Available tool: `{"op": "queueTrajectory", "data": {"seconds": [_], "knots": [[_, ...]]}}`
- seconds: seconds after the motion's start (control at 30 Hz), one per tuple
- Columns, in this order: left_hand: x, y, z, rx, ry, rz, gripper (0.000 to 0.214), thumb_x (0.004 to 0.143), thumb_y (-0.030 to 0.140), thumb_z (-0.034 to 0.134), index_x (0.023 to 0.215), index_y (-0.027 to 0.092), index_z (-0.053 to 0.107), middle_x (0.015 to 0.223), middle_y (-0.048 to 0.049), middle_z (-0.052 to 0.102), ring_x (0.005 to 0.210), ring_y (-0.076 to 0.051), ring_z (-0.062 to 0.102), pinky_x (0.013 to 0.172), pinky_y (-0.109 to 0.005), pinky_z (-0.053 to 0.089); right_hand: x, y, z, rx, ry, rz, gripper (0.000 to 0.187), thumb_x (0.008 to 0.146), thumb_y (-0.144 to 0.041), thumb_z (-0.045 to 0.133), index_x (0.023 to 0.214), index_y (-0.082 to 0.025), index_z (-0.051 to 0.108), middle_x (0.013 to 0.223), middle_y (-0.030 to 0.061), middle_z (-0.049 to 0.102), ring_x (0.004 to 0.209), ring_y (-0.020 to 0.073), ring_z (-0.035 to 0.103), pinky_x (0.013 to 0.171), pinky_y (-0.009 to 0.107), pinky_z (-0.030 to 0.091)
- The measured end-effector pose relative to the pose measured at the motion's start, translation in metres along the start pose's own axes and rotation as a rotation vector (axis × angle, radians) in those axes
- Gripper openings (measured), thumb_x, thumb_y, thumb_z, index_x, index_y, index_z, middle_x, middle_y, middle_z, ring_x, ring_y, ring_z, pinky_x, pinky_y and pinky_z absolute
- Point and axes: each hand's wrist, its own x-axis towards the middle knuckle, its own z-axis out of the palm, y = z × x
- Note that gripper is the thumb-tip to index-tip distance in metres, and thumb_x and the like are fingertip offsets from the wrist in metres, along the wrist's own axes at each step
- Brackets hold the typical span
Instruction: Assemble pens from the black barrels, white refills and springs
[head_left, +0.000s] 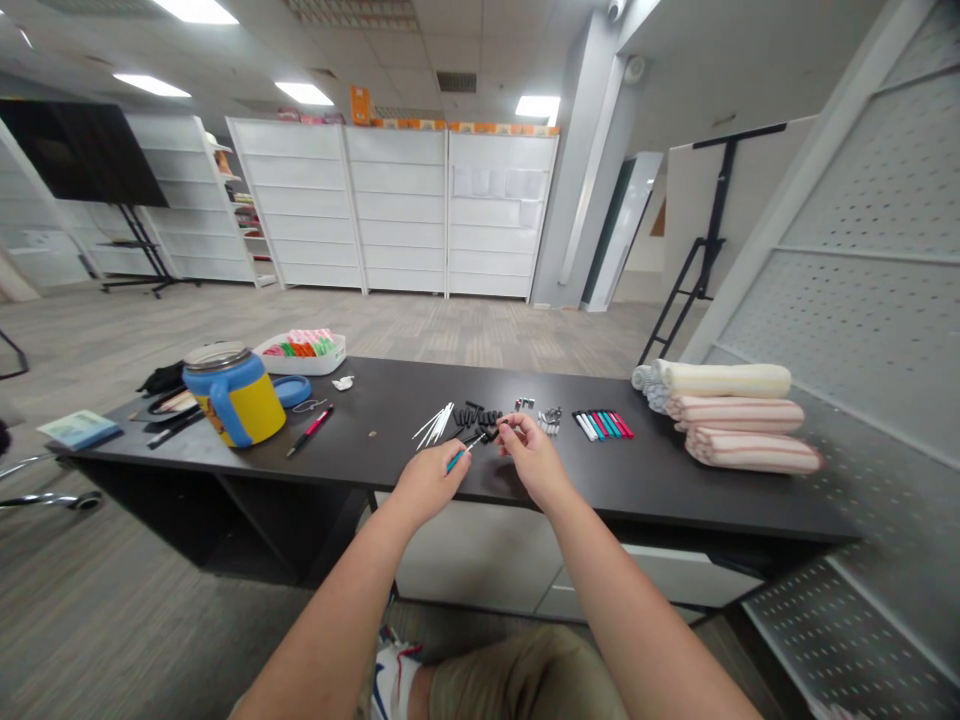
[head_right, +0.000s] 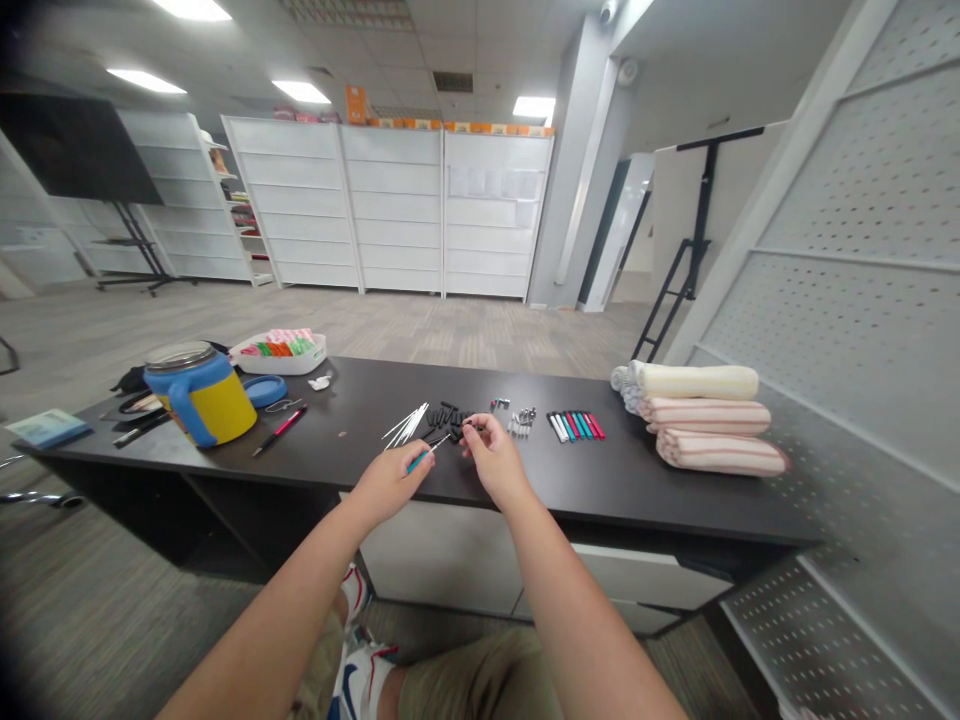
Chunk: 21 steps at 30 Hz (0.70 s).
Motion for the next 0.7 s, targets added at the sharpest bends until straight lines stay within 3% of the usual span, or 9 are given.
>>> {"op": "queueTrajectory", "data": {"seconds": [0.23,0.43,0.7], "knots": [[0.0002,0.0032,-0.0026,0.017,-0.034,0.008,0.027,0.104,0.041,0.045,0.09,0.024,0.062,0.087,-0.0022,0.071,0.08,-0.019,0.064,0.071,-0.027,0.038,0.0018,0.0016,0.0006,0.122,0.013,0.022,0.041,0.082,-0.056,0.077,0.102,-0.023,0.063,0.089,0.0006,0.065,0.078,0.0155,0.065,0.075,0.03,0.056],[0.0002,0.0019,-0.0027,0.03,-0.04,0.018,0.027,0.104,0.041,0.045,0.093,0.024,0.064,0.091,-0.0021,0.073,0.085,-0.02,0.066,0.076,-0.028,0.042,0.0019,0.0004,0.0016,0.15,0.074,0.026,0.045,0.079,-0.056,0.079,0.105,-0.021,0.066,0.088,0.0006,0.065,0.073,0.014,0.062,0.065,0.027,0.052],[0.0014,-0.0032,-0.0003,0.024,-0.033,0.04,0.026,0.104,0.041,0.046,0.096,0.025,0.066,0.093,-0.0009,0.074,0.087,-0.02,0.067,0.077,-0.028,0.044,0.0007,-0.0028,0.0024,0.111,0.025,0.027,0.04,0.08,-0.053,0.079,0.102,-0.021,0.068,0.082,-0.0003,0.065,0.067,0.013,0.059,0.062,0.027,0.048]]}}
